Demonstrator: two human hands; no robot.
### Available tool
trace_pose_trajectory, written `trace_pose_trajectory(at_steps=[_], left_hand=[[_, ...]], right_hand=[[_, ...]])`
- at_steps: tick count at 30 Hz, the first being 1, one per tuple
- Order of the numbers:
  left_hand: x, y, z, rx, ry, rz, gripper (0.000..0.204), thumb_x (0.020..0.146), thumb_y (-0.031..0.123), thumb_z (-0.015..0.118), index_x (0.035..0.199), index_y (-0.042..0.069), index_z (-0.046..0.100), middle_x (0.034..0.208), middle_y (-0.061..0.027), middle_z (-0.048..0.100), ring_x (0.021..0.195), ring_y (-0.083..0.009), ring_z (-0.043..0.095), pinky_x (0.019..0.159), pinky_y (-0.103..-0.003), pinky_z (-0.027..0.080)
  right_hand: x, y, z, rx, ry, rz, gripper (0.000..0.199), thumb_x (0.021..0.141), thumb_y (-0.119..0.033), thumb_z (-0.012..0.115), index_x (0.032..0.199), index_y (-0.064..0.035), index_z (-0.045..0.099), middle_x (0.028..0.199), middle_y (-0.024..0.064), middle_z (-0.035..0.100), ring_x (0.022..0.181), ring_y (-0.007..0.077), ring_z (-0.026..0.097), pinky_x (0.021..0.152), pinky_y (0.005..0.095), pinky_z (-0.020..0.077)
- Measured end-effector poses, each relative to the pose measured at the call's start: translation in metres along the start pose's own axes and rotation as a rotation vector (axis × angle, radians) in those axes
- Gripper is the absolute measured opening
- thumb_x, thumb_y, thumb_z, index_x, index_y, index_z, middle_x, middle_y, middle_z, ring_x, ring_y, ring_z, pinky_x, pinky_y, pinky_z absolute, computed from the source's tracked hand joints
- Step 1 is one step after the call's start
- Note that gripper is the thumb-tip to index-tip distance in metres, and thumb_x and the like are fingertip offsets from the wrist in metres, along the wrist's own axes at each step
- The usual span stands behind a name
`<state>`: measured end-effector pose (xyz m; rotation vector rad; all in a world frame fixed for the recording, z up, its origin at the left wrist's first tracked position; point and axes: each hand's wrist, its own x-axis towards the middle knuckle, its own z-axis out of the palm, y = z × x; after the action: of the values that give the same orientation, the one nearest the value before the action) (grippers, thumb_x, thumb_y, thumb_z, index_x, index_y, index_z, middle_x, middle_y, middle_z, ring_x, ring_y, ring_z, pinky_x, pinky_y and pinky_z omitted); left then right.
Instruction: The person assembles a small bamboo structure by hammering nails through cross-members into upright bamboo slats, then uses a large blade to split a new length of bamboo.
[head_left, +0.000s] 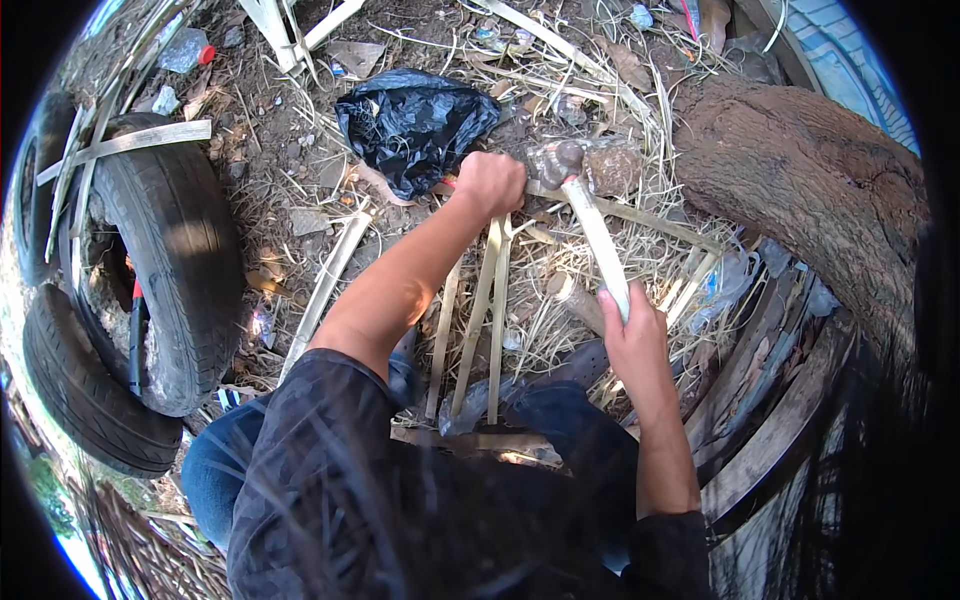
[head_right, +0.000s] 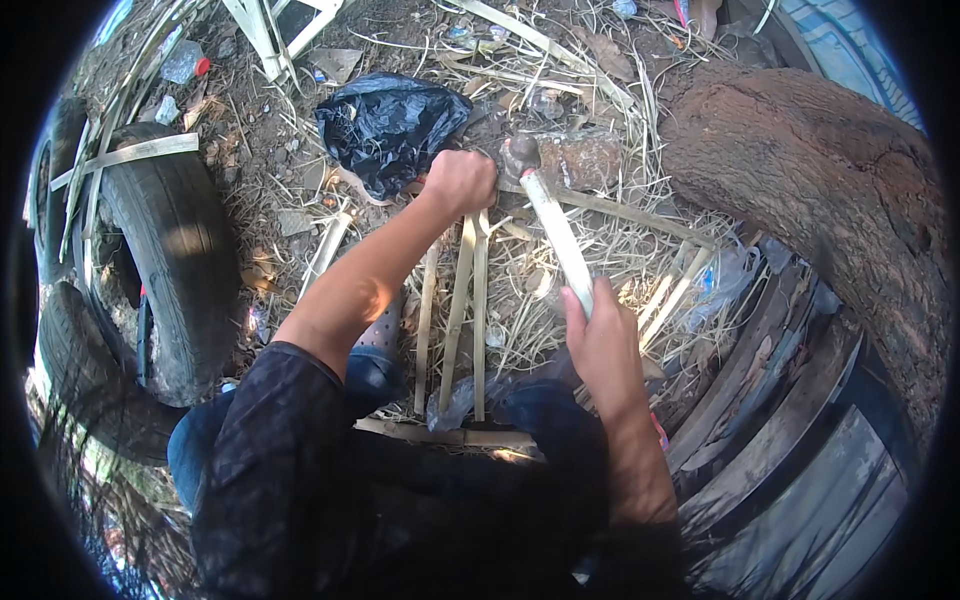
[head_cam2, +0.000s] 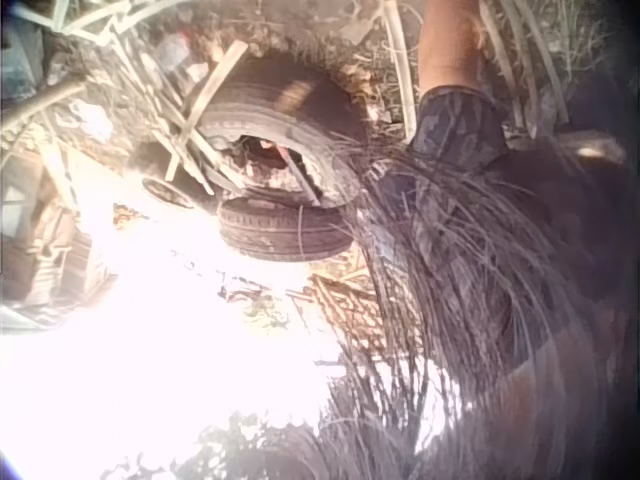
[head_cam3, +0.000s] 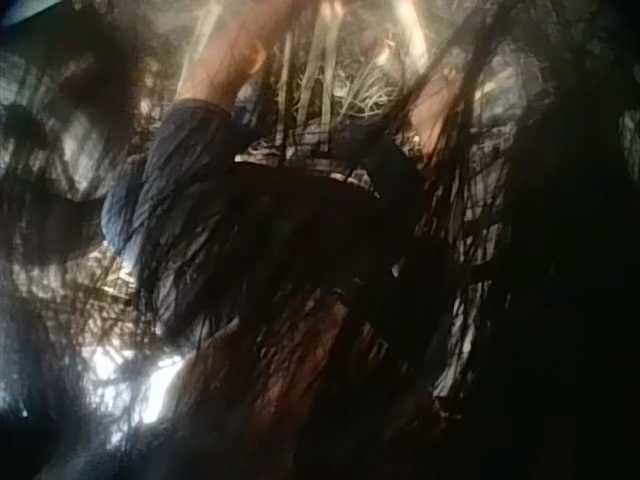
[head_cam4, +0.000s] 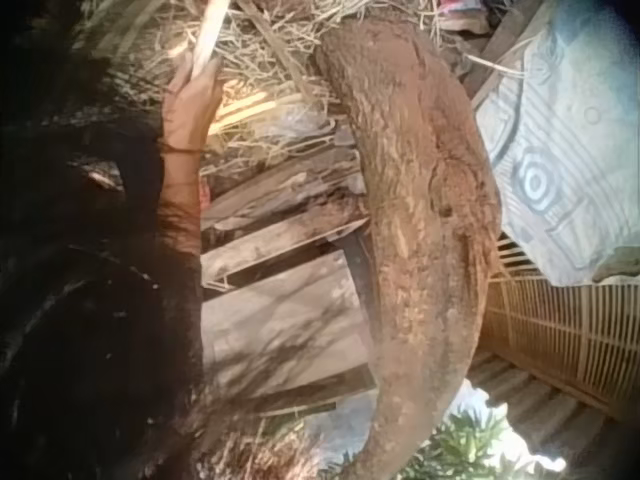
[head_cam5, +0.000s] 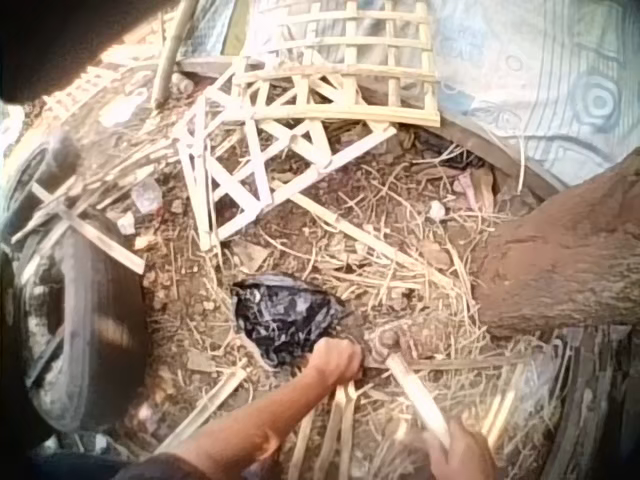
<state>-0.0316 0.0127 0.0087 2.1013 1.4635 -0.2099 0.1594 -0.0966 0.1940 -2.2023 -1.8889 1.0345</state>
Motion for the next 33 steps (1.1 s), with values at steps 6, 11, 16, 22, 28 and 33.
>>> trace_pose_trajectory(at_steps=[6, 11, 16, 22, 28, 33], left_hand=[[0.001, 0.000, -0.001, 0.008, -0.038, -0.038, 0.018, 0.075, 0.024, 0.062, 0.074, 0.009, 0.073, 0.079, -0.0128, 0.072, 0.072, -0.0277, 0.072, 0.064, -0.039, 0.057], [-0.001, -0.001, -0.001, 0.007, 0.011, -0.016, 0.019, 0.075, 0.024, 0.062, 0.074, 0.008, 0.073, 0.078, -0.0125, 0.072, 0.072, -0.0288, 0.072, 0.063, -0.039, 0.057], [0.001, -0.001, 0.003, -0.004, 0.002, -0.035, 0.019, 0.074, 0.025, 0.063, 0.074, 0.009, 0.072, 0.078, -0.0129, 0.072, 0.072, -0.0285, 0.072, 0.064, -0.039, 0.057], [0.004, -0.003, -0.001, 0.000, 0.017, -0.050, 0.019, 0.074, 0.027, 0.065, 0.074, 0.010, 0.073, 0.079, -0.0125, 0.072, 0.074, -0.0278, 0.072, 0.064, -0.039, 0.056], [0.002, 0.002, 0.004, 0.021, 0.013, -0.022, 0.019, 0.075, 0.026, 0.063, 0.073, 0.009, 0.072, 0.077, -0.0122, 0.072, 0.070, -0.0291, 0.071, 0.061, -0.038, 0.056], [-0.004, 0.002, 0.008, -0.003, 0.018, -0.030, 0.019, 0.076, 0.024, 0.061, 0.073, 0.008, 0.072, 0.077, -0.0146, 0.072, 0.072, -0.0289, 0.072, 0.063, -0.039, 0.057]], right_hand=[[0.001, -0.021, -0.013, -0.042, -0.053, 0.015, 0.027, 0.096, -0.023, 0.057, 0.092, 0.0034, 0.054, 0.067, 0.0274, 0.060, 0.066, 0.0472, 0.061, 0.056, 0.0501, 0.0445], [0.016, -0.015, -0.020, -0.120, -0.142, 0.081, 0.028, 0.096, -0.024, 0.056, 0.094, 0.0040, 0.055, 0.072, 0.0271, 0.061, 0.071, 0.0454, 0.062, 0.061, 0.0485, 0.0453], [0.013, -0.016, -0.017, -0.054, -0.057, 0.089, 0.028, 0.096, -0.024, 0.055, 0.095, 0.0034, 0.055, 0.072, 0.0256, 0.061, 0.068, 0.0432, 0.062, 0.061, 0.0472, 0.0451], [0.011, -0.022, -0.019, -0.023, -0.126, 0.107, 0.028, 0.096, -0.025, 0.055, 0.093, 0.0031, 0.054, 0.071, 0.0250, 0.061, 0.066, 0.0436, 0.060, 0.059, 0.0470, 0.0440], [0.010, -0.016, -0.021, 0.045, -0.084, 0.117, 0.025, 0.097, -0.022, 0.055, 0.092, 0.0028, 0.053, 0.065, 0.0222, 0.059, 0.060, 0.0432, 0.058, 0.054, 0.0460, 0.0420], [0.011, 0.012, 0.001, -0.073, -0.113, 0.063, 0.025, 0.098, -0.022, 0.053, 0.097, 0.0029, 0.055, 0.062, 0.0171, 0.057, 0.053, 0.0265, 0.058, 0.052, 0.0405, 0.0411]])
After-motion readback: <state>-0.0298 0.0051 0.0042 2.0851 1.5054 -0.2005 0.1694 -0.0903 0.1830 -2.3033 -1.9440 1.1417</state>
